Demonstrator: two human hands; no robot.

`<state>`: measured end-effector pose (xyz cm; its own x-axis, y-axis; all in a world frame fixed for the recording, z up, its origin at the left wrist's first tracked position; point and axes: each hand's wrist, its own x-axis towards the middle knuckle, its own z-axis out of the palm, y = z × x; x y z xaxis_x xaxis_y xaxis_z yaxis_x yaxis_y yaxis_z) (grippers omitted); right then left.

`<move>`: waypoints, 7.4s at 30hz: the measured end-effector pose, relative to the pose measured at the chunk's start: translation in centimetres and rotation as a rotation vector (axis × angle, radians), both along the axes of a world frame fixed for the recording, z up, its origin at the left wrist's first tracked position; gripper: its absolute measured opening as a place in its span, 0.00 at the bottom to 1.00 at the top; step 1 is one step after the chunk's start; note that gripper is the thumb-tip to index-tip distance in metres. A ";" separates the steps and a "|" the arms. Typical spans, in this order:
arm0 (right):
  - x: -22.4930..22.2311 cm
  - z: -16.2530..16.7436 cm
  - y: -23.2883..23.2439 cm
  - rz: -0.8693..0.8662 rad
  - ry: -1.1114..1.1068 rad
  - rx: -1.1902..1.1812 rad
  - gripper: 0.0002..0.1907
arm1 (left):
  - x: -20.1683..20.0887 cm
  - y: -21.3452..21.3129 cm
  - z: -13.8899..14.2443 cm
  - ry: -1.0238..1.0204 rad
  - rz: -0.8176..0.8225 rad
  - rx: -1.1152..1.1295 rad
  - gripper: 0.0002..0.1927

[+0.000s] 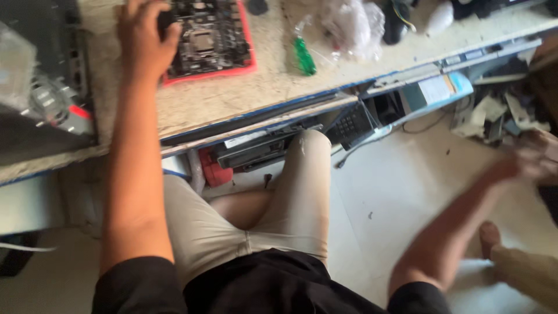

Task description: The person works on a motherboard resting in a red tray on a cluttered repair bench. They wipe the board with bubble wrap, handle a small component, insert a green RAM module into the motherboard slot and press it into place, then pick up a power supply and sort through its cables and connectors.

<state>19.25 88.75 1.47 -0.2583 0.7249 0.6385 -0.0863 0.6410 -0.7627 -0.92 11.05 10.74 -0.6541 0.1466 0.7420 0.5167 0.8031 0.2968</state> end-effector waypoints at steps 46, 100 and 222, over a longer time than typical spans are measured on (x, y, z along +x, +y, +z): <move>-13.7 7.3 -55.4 1.342 0.031 -0.110 0.19 | 2.7 -0.6 3.6 -0.132 -0.671 0.446 0.10; -4.5 11.8 -58.8 0.978 -0.331 0.623 0.03 | -1.3 -0.5 0.5 -0.320 -0.572 0.751 0.35; -10.1 6.8 -58.3 1.353 -0.033 -0.329 0.13 | 7.6 1.3 1.2 -0.137 -0.468 0.523 0.37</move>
